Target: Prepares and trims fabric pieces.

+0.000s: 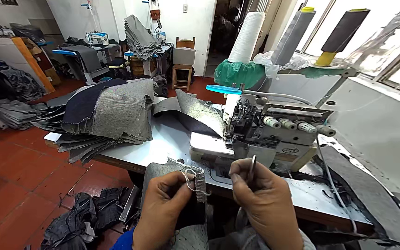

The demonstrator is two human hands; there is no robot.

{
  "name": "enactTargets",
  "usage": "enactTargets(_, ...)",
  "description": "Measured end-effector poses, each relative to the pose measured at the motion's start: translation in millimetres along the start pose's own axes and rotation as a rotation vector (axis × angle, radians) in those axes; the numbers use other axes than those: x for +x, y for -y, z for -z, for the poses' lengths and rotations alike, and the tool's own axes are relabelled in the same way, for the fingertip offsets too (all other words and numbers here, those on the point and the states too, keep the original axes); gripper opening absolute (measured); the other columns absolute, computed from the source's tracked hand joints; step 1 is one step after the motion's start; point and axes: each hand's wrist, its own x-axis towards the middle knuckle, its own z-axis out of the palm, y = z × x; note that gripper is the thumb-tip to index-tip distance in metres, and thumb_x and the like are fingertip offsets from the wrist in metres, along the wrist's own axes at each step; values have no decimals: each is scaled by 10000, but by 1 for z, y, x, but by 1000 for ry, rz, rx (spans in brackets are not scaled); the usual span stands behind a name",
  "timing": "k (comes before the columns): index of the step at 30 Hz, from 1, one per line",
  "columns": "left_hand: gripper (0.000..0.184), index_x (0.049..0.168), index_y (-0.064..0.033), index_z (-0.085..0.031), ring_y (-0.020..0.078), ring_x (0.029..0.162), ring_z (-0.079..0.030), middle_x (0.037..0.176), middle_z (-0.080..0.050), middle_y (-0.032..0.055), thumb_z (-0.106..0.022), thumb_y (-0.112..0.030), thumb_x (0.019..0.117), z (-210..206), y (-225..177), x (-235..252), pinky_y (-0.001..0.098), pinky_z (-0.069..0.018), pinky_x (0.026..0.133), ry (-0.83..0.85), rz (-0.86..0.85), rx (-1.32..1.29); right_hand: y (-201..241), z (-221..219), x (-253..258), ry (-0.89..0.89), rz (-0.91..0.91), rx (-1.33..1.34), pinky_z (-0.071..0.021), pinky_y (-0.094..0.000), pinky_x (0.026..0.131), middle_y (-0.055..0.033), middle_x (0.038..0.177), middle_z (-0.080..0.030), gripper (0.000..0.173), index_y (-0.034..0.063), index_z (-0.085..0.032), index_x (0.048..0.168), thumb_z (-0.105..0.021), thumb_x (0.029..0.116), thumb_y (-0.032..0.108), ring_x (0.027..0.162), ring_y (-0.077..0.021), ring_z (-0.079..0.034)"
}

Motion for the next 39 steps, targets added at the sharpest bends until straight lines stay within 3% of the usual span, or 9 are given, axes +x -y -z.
enactTargets(3,137,1036,38,-708,11,809,-676,914,-734,-1,-585,8,985,-2,0,0,195,-584,750,3,-33,3,4,-4,-5,84,325,-340,-459,-132,547,-15,773,-668,167,43,-733,1054,-697,948,167,617,1,-555)
enactTargets(7,119,1013,39,-707,0,779,-665,883,-726,-7,-598,10,973,-6,1,0,178,-573,720,18,-56,11,2,-14,-4,113,604,-576,-426,-221,482,-61,693,-616,188,44,-718,1006,-628,1002,209,551,-109,-555)
enactTargets(14,117,1012,41,-704,-2,779,-658,884,-721,-3,-601,6,972,-7,0,-1,180,-568,716,56,-38,35,3,-13,-7,181,357,-498,-428,-152,512,-26,730,-599,202,34,-629,989,-558,989,224,585,-27,-523)
enactTargets(17,114,1011,42,-698,-4,766,-650,871,-711,-5,-600,-6,978,-8,1,-1,176,-562,708,67,-38,53,3,-8,-12,265,100,-206,-394,-142,488,20,695,-531,178,25,-621,1002,-559,999,193,555,16,-468)
enactTargets(21,134,1020,39,-696,18,760,-654,856,-708,-2,-573,-4,989,-5,3,2,195,-567,705,-12,-25,63,11,5,-16,299,-225,188,-374,-163,407,141,627,-422,58,168,-578,1069,-548,1026,194,469,38,-410)
enactTargets(27,108,1016,47,-711,7,732,-656,857,-726,-5,-634,21,945,-12,1,-2,178,-572,684,-106,-81,65,31,-1,-30,359,-89,-316,-511,-273,549,-67,858,-613,362,-9,-579,1198,-452,1103,317,633,-80,-570)
enactTargets(30,108,1026,52,-702,9,743,-659,864,-724,1,-637,13,949,-14,1,-3,180,-575,685,-73,-118,84,33,-11,-32,268,0,-394,-528,-234,630,-119,978,-670,369,-44,-598,1204,-651,1001,260,735,-83,-608)
enactTargets(32,108,1034,51,-690,8,737,-658,862,-718,2,-637,-1,956,-14,0,-3,175,-573,672,-51,-135,117,26,-15,-30,189,105,-466,-480,-206,567,-123,920,-676,494,-64,-637,1168,-760,903,336,660,-73,-558)
enactTargets(39,189,1037,35,-630,37,669,-595,790,-640,61,-549,-136,1028,-7,-4,3,181,-511,607,181,-183,453,7,-15,-21,132,416,-661,-501,-247,504,-80,771,-687,204,38,-725,932,-609,918,205,622,-127,-644)
